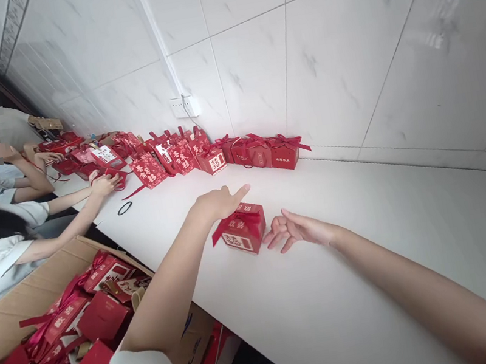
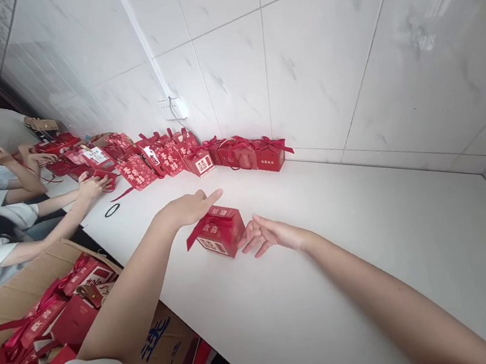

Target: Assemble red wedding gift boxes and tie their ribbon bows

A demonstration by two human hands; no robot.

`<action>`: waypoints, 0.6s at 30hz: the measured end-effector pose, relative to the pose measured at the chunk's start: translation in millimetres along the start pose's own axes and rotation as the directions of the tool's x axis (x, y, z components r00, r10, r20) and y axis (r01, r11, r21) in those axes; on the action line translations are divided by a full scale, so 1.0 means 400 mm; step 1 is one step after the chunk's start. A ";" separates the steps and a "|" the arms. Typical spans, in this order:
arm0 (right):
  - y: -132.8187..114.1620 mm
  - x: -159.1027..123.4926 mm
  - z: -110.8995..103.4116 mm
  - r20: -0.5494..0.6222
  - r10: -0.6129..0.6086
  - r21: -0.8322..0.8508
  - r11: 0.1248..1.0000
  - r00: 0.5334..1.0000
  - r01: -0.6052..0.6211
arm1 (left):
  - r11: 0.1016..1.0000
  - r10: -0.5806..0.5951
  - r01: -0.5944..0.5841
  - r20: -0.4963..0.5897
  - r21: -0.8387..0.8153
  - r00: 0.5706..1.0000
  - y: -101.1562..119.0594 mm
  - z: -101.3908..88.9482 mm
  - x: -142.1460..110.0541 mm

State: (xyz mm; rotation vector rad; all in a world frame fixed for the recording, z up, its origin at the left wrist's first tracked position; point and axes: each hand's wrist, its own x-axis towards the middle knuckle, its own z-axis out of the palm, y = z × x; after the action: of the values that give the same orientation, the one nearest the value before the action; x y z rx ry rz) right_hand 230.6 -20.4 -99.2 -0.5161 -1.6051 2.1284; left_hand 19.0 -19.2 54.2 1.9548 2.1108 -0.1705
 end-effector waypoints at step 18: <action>0.061 -0.018 -0.032 -0.201 0.116 0.066 0.992 0.973 -0.104 | 0.892 0.446 -0.439 -0.048 0.109 0.894 -0.179 0.041 -0.077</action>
State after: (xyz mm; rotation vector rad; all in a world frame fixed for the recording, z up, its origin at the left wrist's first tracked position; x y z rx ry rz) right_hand 240.9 -20.1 -125.7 -0.7948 -1.4304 2.1138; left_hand -48.4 -59.5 40.4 2.4728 1.6580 -0.1132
